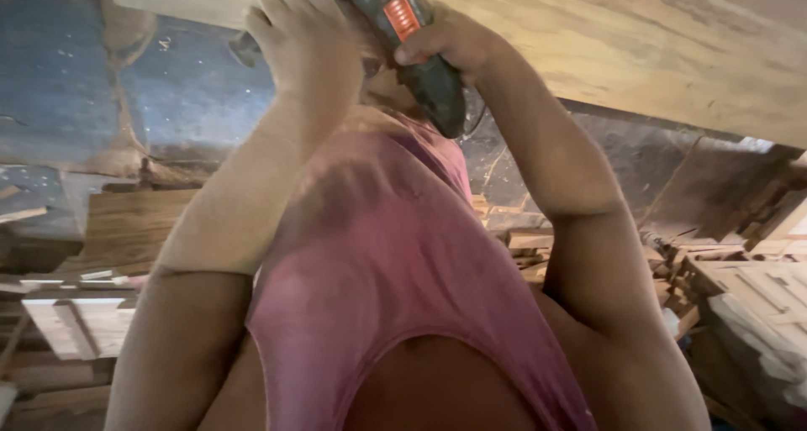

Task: The person uses an angle grinder with a sanding disc to smooth the surface of a large wooden plank. They move the tool back and forth across the wood, generating dust, while standing barefoot in a workshop.

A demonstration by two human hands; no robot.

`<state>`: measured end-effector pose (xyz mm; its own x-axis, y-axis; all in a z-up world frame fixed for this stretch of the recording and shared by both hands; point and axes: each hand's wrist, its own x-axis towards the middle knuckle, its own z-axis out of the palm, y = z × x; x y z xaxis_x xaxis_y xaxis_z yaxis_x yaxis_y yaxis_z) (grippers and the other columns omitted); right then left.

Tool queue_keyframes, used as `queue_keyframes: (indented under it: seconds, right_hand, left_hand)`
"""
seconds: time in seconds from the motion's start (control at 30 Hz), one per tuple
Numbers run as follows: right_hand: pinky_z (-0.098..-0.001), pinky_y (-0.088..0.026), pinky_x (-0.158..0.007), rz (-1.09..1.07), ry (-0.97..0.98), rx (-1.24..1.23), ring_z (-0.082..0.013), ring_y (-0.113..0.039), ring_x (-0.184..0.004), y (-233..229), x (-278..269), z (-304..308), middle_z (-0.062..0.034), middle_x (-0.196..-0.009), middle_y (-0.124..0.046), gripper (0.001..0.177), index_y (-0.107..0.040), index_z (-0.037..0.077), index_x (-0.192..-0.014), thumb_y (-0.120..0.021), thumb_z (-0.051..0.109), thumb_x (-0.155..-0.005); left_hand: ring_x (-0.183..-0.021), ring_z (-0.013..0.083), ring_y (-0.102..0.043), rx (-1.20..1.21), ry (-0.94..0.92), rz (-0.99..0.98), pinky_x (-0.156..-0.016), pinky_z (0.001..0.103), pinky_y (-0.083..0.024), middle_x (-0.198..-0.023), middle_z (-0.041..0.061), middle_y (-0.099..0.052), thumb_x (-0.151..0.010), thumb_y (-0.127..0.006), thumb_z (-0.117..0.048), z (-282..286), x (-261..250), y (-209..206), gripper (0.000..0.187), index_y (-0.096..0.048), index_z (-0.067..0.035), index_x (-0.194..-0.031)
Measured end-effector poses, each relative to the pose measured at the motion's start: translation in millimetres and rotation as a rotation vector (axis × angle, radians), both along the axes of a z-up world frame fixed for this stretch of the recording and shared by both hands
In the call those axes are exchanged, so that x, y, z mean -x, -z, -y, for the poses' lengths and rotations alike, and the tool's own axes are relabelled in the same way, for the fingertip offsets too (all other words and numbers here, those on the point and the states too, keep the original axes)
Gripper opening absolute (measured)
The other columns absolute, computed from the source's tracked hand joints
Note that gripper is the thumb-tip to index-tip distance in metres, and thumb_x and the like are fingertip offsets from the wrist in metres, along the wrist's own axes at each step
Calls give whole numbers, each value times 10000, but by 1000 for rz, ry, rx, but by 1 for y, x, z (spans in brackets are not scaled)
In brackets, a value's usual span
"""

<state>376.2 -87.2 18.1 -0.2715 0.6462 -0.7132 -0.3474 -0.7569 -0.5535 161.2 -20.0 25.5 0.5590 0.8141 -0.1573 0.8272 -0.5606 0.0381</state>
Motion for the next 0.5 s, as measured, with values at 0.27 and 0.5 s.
queue_keyframes:
  seconds: [0.27, 0.5]
  right_hand:
    - [-381, -596, -746, -91, -2, -54, -209, -668, -774, -4, -39, 31, -70, -881, -639, 409, -618, 11, -1154, -750, 71, -772]
    - [-318, -572, -726, 36, -29, 85, -164, -676, -772, 16, -91, 56, -52, -879, -694, 326, -676, 10, -1045, -808, 130, -772]
  left_hand:
    - [-1133, 396, -520, -72, 4, 33, -945, 551, -400, -1337, 286, -520, -914, -640, -218, 38, -38, 2, 590, -482, 128, -1366]
    - [-1073, 389, -530, -162, -98, 69, -934, 566, -391, -1282, 260, -548, -1024, -597, -354, 64, -93, 8, 569, -511, 121, -1326]
